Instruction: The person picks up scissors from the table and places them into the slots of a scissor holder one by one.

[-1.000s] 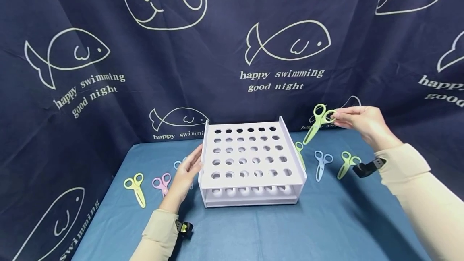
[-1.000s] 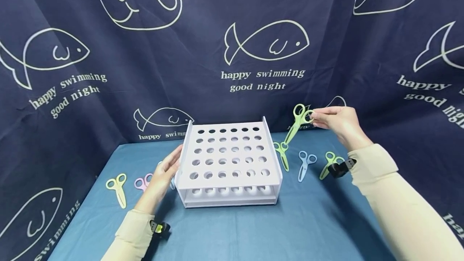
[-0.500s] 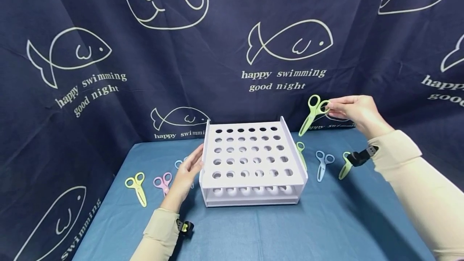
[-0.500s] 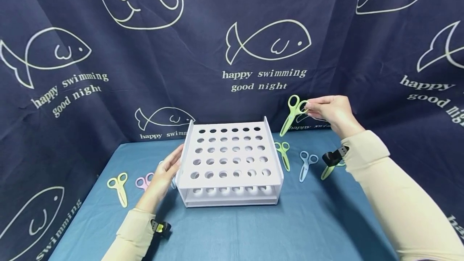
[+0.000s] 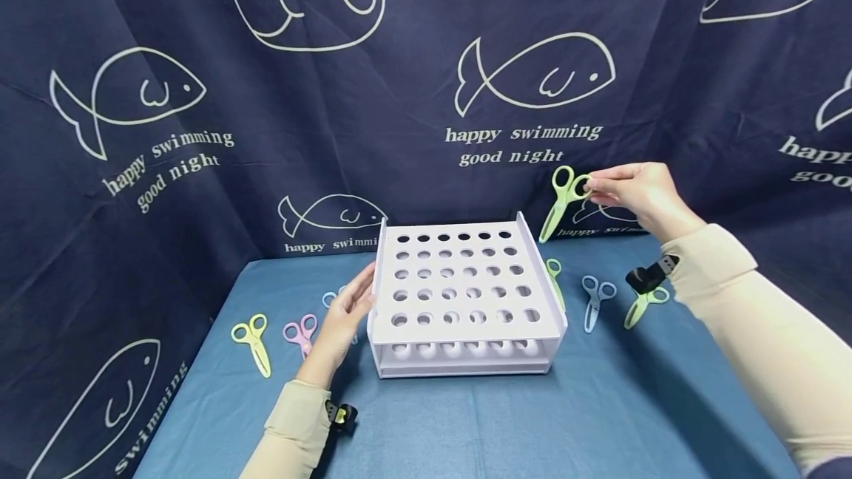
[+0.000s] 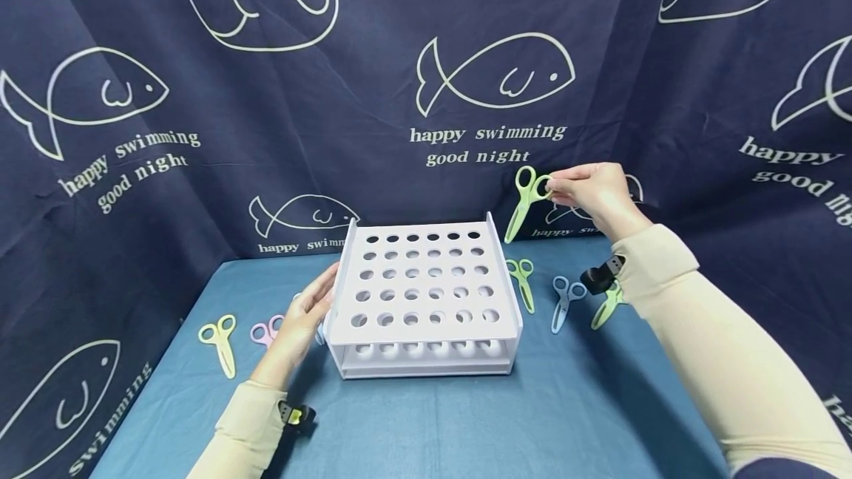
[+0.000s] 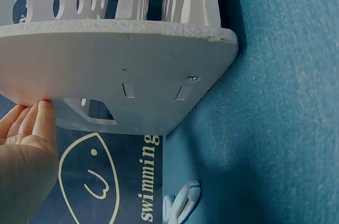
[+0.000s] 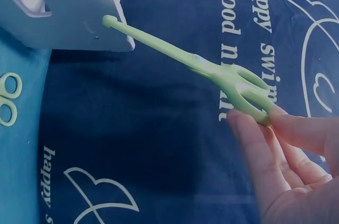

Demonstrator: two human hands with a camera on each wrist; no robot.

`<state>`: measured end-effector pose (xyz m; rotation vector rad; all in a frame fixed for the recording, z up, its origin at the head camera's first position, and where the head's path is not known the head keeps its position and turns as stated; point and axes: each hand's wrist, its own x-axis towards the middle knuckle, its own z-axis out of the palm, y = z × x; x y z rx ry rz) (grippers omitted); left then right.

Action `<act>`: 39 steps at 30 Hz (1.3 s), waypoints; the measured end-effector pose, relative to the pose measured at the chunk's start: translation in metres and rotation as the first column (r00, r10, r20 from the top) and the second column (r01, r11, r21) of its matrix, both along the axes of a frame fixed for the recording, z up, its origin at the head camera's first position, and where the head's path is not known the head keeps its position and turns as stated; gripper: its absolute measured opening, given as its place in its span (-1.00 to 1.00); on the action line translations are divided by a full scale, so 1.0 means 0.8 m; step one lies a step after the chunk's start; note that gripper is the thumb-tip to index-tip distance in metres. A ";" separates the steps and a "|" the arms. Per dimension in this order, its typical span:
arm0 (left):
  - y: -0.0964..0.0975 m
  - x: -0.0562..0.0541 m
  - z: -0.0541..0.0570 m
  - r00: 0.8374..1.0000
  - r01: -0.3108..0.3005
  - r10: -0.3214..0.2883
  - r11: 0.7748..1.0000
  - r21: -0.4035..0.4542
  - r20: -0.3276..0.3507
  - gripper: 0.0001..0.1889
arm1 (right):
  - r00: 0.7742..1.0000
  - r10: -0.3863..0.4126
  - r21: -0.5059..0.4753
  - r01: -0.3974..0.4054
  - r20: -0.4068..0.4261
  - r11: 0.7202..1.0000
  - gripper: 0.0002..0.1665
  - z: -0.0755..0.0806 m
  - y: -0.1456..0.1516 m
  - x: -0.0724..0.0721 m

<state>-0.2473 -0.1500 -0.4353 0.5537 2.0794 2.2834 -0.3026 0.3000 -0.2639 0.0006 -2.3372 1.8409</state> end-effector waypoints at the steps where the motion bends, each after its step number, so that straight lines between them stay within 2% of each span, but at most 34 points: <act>1: 0.000 0.000 0.000 1.000 0.001 -0.001 1.000 0.000 -0.003 -0.42 | 1.000 -0.004 0.006 0.004 -0.005 1.000 -0.60 0.001 -0.003 -0.001; 3: 0.000 0.000 0.000 1.000 0.002 -0.002 1.000 0.002 -0.006 -0.42 | 1.000 -0.010 0.019 0.010 -0.012 1.000 -0.61 0.004 -0.007 -0.003; 8: 0.000 0.000 0.000 1.000 -0.001 0.001 1.000 0.002 -0.006 -0.42 | 0.999 -0.038 0.032 0.039 -0.011 0.999 -0.83 0.007 -0.017 -0.007; 10: 0.000 0.001 0.000 1.000 -0.001 0.001 1.000 0.000 -0.006 -0.42 | 0.999 -0.040 0.014 0.041 -0.023 0.999 -0.82 0.008 -0.019 -0.009; 12: 0.000 0.001 -0.001 1.000 0.000 0.000 1.000 -0.001 -0.006 -0.42 | 0.999 -0.024 -0.005 0.024 -0.039 1.000 -0.70 0.008 -0.023 -0.012; 15: 0.000 0.000 -0.001 1.000 -0.004 0.004 1.000 0.004 -0.002 -0.42 | 0.999 -0.010 -0.006 0.010 -0.042 1.000 -0.66 0.009 -0.029 -0.016; 23: 0.001 0.001 0.002 1.000 -0.004 0.004 1.000 0.008 0.002 -0.42 | 1.000 -0.006 -0.013 0.006 -0.027 1.000 -0.68 0.005 -0.042 -0.026; 32: 0.004 -0.003 0.000 1.000 0.006 -0.006 1.000 0.000 -0.018 -0.43 | 1.000 -0.003 -0.035 0.003 -0.018 0.999 -0.80 -0.006 -0.053 -0.041; 39: -0.001 -0.001 -0.003 1.000 -0.018 0.018 1.000 -0.015 -0.013 -0.44 | 1.000 0.014 -0.071 -0.014 0.000 0.997 -0.84 -0.014 -0.066 -0.052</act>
